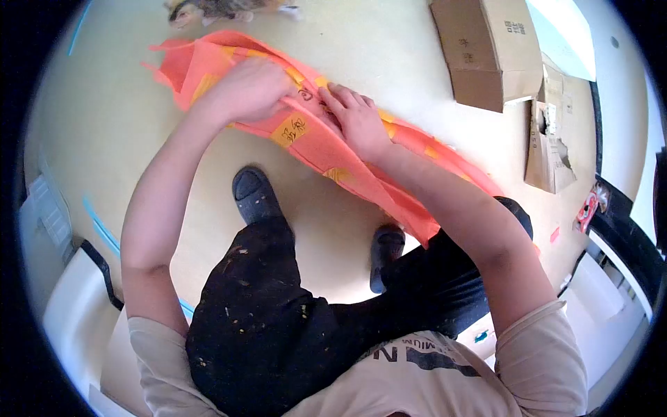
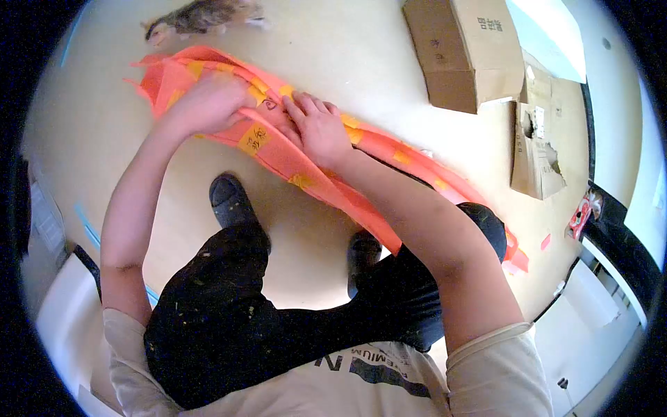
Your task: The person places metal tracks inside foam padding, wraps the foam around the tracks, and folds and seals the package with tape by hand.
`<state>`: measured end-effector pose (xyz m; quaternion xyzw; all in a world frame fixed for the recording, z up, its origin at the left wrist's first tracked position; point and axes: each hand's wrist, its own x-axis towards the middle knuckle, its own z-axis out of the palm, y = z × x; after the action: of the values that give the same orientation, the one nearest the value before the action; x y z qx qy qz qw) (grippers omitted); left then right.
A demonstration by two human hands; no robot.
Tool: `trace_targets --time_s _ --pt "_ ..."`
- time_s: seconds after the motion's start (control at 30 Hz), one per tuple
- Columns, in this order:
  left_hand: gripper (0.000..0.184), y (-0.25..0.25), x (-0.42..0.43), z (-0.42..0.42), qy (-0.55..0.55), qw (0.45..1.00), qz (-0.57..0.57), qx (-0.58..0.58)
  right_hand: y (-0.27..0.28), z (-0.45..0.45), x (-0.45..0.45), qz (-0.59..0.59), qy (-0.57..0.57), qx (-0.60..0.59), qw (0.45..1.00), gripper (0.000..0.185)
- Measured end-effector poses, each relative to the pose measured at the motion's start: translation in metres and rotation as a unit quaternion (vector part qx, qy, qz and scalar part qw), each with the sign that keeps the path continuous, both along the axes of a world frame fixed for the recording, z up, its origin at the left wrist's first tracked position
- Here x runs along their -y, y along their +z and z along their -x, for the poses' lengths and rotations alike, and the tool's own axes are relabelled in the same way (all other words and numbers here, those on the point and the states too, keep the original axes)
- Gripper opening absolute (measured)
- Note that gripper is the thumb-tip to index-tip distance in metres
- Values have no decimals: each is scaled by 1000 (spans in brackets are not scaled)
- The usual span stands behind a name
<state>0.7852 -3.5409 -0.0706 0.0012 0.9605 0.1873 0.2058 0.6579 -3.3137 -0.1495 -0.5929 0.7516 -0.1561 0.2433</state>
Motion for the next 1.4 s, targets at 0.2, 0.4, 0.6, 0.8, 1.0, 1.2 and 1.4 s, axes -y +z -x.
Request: trace_targets --time_s 0.2,0.4,0.6,0.8,1.0,1.2,1.4 --pt "20 -65 31 27 -26 977 -121 -175 3 36 3 -27 -105 365 925 53" --pt "30 -68 51 60 77 979 -165 94 3 57 19 -84 -33 210 974 35" --pt "30 -61 47 60 102 983 -148 30 -1 66 28 -122 -95 234 960 29" --pt "35 -78 20 59 24 991 -111 -74 2 75 41 -134 -29 182 974 41" --pt "33 -84 14 58 94 988 -123 22 -12 46 30 -36 -47 59 997 32" --pt "35 -104 -14 30 67 979 9 -190 -31 22 10 12 -78 21 997 32" --pt "35 -38 -61 -46 136 933 110 -314 29 53 44 -98 118 86 984 56"
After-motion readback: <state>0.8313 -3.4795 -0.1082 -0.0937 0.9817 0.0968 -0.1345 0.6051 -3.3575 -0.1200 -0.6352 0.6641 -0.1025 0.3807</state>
